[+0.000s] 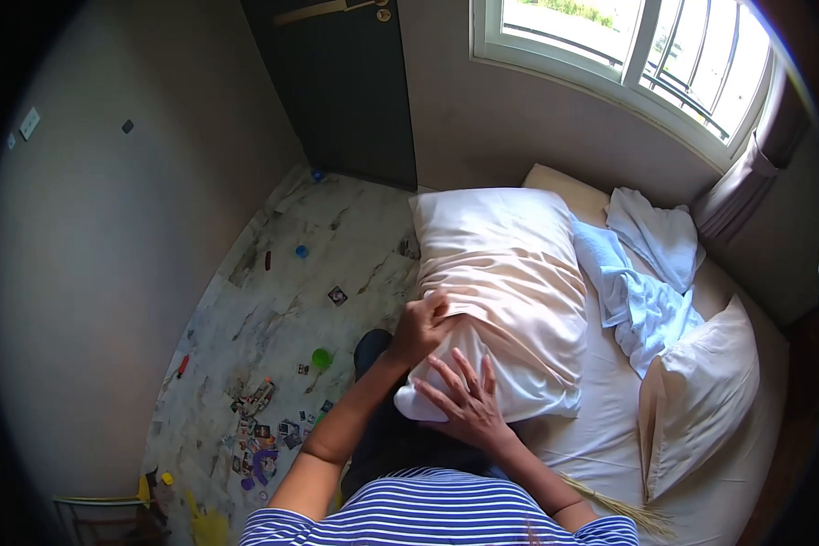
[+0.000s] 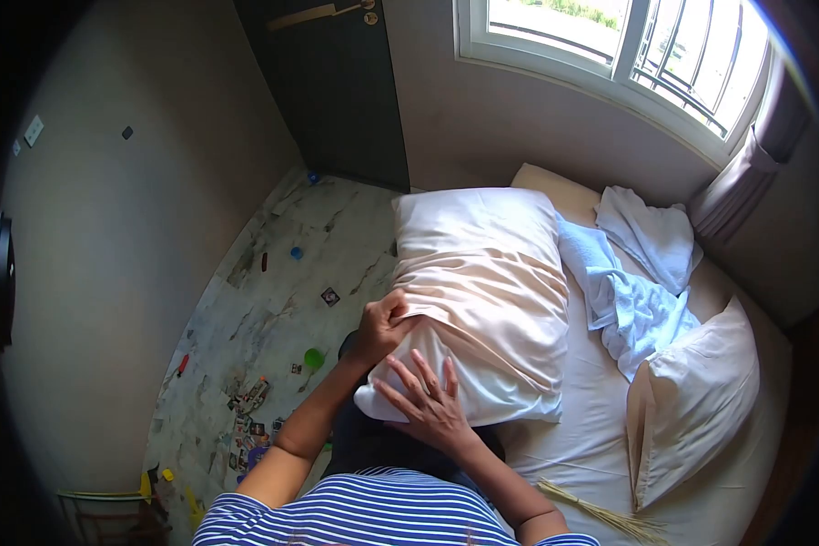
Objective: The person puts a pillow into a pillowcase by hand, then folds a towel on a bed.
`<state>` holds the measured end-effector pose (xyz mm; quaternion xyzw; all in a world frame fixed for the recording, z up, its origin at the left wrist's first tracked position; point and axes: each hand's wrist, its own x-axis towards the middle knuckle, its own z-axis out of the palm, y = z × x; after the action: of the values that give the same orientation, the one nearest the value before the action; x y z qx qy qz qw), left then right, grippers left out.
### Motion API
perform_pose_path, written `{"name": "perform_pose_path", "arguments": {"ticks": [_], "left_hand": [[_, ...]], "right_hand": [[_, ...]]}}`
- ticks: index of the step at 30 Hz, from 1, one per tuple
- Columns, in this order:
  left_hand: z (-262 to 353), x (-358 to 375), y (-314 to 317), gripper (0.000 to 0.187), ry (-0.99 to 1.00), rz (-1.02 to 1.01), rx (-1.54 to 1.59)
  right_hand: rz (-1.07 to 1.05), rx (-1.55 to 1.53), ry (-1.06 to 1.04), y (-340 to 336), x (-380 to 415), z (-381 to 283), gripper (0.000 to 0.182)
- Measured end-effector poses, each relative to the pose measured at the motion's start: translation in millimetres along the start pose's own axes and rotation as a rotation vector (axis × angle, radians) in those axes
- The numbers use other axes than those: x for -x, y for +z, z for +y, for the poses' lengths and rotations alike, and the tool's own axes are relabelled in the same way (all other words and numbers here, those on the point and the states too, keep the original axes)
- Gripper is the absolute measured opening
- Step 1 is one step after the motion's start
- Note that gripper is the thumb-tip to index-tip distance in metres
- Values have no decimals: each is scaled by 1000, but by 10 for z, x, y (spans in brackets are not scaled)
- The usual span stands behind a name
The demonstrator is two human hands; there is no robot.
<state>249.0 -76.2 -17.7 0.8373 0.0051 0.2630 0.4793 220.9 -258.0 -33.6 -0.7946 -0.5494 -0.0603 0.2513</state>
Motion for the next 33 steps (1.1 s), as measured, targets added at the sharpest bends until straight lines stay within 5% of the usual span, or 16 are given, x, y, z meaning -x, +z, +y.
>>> {"name": "perform_pose_path", "arguments": {"ticks": [4,7,10,14,19,23,25,27,33], "left_hand": [[567,-390,-43,31,44,-94,-87],[712,-501,-201,31,-2,-215,-163],[732,-454,-296,28,-52,-349,-87],[1025,-207,-361,21,-294,-364,668],[1030,-123,-538,23,-286,-124,625],[655,228,-799,27,-399,-208,413],[543,446,-897,29,-591,-433,283],[347,722,-942,28,-357,-821,-397],[7,1244,-796,24,-337,-815,-592]], "right_hand": [[521,306,51,-232,27,258,31],[804,323,179,-659,-139,415,30],[783,355,157,-678,-188,555,31],[801,244,109,-421,-348,440,37],[709,101,-50,-242,-391,260,43],[687,124,-50,-62,-49,268,46],[565,155,65,28,248,320,50],[392,141,292,29,563,394,50],[276,229,621,89,1110,697,46]]}}
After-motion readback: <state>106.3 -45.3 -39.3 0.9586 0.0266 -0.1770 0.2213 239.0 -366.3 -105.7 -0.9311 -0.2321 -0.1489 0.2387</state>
